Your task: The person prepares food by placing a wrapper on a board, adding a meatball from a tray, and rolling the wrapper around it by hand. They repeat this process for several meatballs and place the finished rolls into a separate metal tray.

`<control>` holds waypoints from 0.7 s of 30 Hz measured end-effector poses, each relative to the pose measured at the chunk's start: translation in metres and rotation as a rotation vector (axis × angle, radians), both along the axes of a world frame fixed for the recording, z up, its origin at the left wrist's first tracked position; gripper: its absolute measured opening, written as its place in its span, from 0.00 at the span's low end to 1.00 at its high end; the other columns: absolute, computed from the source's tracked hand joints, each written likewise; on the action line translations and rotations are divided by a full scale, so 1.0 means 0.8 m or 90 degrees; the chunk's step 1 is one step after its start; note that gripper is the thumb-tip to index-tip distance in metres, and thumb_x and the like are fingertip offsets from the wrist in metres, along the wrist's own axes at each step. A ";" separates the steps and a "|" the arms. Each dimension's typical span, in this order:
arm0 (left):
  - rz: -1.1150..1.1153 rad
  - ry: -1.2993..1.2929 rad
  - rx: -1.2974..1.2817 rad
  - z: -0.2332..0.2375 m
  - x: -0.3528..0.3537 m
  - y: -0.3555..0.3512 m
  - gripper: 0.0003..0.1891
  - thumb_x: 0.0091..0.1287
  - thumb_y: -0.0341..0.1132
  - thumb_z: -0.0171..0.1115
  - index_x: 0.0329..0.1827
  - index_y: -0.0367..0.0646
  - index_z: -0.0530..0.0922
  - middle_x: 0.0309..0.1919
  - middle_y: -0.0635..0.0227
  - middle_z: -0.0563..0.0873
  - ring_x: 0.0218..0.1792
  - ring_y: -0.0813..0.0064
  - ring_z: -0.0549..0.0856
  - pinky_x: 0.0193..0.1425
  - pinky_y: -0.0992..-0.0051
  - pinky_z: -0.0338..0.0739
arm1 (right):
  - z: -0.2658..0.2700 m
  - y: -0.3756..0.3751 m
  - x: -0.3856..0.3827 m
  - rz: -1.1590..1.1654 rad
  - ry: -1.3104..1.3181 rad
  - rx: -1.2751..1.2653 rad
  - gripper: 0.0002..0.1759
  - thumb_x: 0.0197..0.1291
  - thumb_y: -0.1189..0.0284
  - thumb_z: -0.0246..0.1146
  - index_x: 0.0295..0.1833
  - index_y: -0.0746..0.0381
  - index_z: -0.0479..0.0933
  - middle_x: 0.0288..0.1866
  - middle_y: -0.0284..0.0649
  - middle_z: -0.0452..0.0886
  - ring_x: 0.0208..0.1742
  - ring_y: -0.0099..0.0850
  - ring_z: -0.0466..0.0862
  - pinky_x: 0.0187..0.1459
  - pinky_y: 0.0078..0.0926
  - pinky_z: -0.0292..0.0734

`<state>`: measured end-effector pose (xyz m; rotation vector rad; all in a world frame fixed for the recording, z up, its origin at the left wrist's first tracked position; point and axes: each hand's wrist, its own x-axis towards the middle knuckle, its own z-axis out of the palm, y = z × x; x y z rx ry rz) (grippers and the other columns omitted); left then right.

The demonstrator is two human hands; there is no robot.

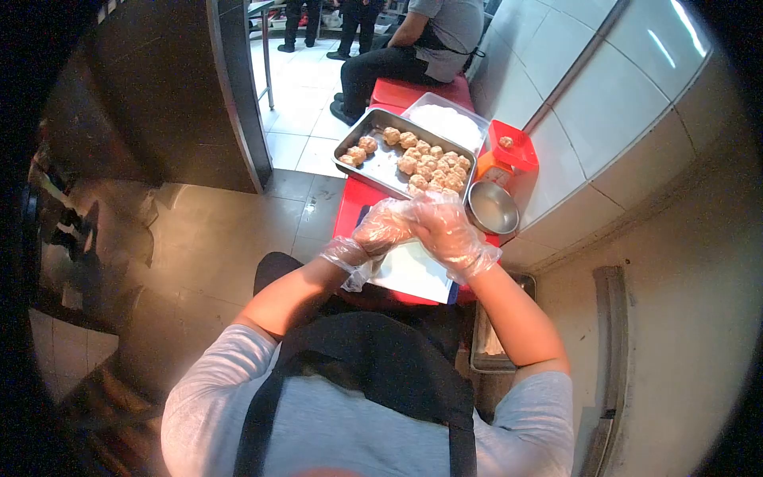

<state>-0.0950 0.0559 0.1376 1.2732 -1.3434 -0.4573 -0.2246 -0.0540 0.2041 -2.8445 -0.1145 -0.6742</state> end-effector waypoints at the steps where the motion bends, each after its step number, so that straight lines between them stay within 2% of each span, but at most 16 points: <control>1: -0.029 0.035 -0.003 -0.004 0.002 -0.004 0.20 0.65 0.44 0.66 0.55 0.43 0.81 0.50 0.61 0.87 0.52 0.65 0.85 0.59 0.67 0.77 | 0.002 0.003 -0.002 0.012 -0.012 0.021 0.10 0.54 0.75 0.67 0.43 0.60 0.81 0.41 0.47 0.82 0.43 0.48 0.82 0.45 0.43 0.75; 3: -0.086 0.107 -0.007 -0.013 0.006 -0.010 0.20 0.64 0.39 0.69 0.57 0.40 0.81 0.51 0.61 0.87 0.52 0.71 0.84 0.58 0.70 0.76 | 0.008 0.011 -0.008 0.037 -0.035 0.064 0.13 0.54 0.76 0.68 0.47 0.61 0.81 0.45 0.47 0.84 0.46 0.46 0.83 0.49 0.41 0.75; 4: -0.127 0.171 -0.001 -0.015 0.006 -0.012 0.22 0.64 0.36 0.70 0.59 0.38 0.79 0.54 0.61 0.86 0.54 0.73 0.83 0.60 0.72 0.76 | 0.012 0.017 -0.013 0.008 -0.033 0.039 0.11 0.57 0.75 0.67 0.47 0.62 0.82 0.46 0.48 0.84 0.50 0.47 0.83 0.53 0.41 0.75; 7: -0.043 -0.030 0.062 -0.016 0.005 -0.020 0.23 0.64 0.35 0.70 0.60 0.37 0.78 0.55 0.60 0.85 0.54 0.73 0.83 0.60 0.72 0.76 | 0.014 0.013 -0.011 0.030 -0.031 0.052 0.10 0.60 0.73 0.65 0.46 0.65 0.82 0.44 0.49 0.84 0.48 0.48 0.83 0.52 0.44 0.76; 8: -0.122 0.141 -0.014 -0.021 0.003 -0.018 0.24 0.63 0.38 0.70 0.61 0.39 0.78 0.56 0.61 0.85 0.54 0.72 0.84 0.60 0.72 0.77 | 0.018 0.014 -0.011 0.026 -0.004 0.076 0.10 0.61 0.71 0.65 0.46 0.64 0.82 0.44 0.49 0.84 0.48 0.48 0.83 0.52 0.43 0.76; 11: -0.085 -0.133 -0.134 -0.018 0.012 -0.018 0.26 0.63 0.44 0.69 0.62 0.41 0.78 0.55 0.62 0.86 0.53 0.71 0.84 0.59 0.71 0.77 | 0.006 0.005 -0.016 0.029 -0.025 -0.045 0.11 0.60 0.70 0.67 0.46 0.64 0.83 0.44 0.49 0.84 0.47 0.48 0.82 0.52 0.43 0.76; 14: -0.147 0.020 0.017 -0.003 0.011 -0.005 0.26 0.64 0.49 0.66 0.61 0.43 0.79 0.53 0.62 0.86 0.52 0.70 0.85 0.58 0.70 0.76 | 0.003 0.004 -0.015 0.078 -0.070 -0.005 0.11 0.59 0.71 0.68 0.45 0.65 0.83 0.44 0.49 0.84 0.47 0.48 0.82 0.51 0.43 0.77; 17: -0.171 0.039 0.054 0.007 0.011 0.001 0.26 0.64 0.51 0.65 0.60 0.42 0.80 0.52 0.62 0.87 0.50 0.68 0.85 0.57 0.69 0.76 | 0.017 0.010 -0.015 0.079 -0.091 0.022 0.11 0.56 0.71 0.69 0.43 0.64 0.82 0.44 0.49 0.83 0.46 0.47 0.82 0.50 0.42 0.77; 20: -0.227 0.140 0.029 0.005 0.013 0.001 0.28 0.63 0.53 0.67 0.60 0.42 0.80 0.54 0.61 0.86 0.51 0.67 0.84 0.58 0.70 0.76 | 0.014 0.005 -0.014 0.094 -0.078 0.015 0.13 0.54 0.71 0.71 0.44 0.63 0.82 0.44 0.48 0.82 0.47 0.47 0.82 0.50 0.41 0.78; 21: -0.200 0.043 0.017 0.003 0.016 -0.003 0.28 0.62 0.52 0.67 0.60 0.41 0.80 0.55 0.60 0.85 0.52 0.68 0.84 0.58 0.70 0.76 | 0.010 0.002 -0.013 0.097 -0.080 0.015 0.13 0.53 0.70 0.71 0.44 0.62 0.82 0.45 0.47 0.82 0.47 0.47 0.82 0.50 0.41 0.78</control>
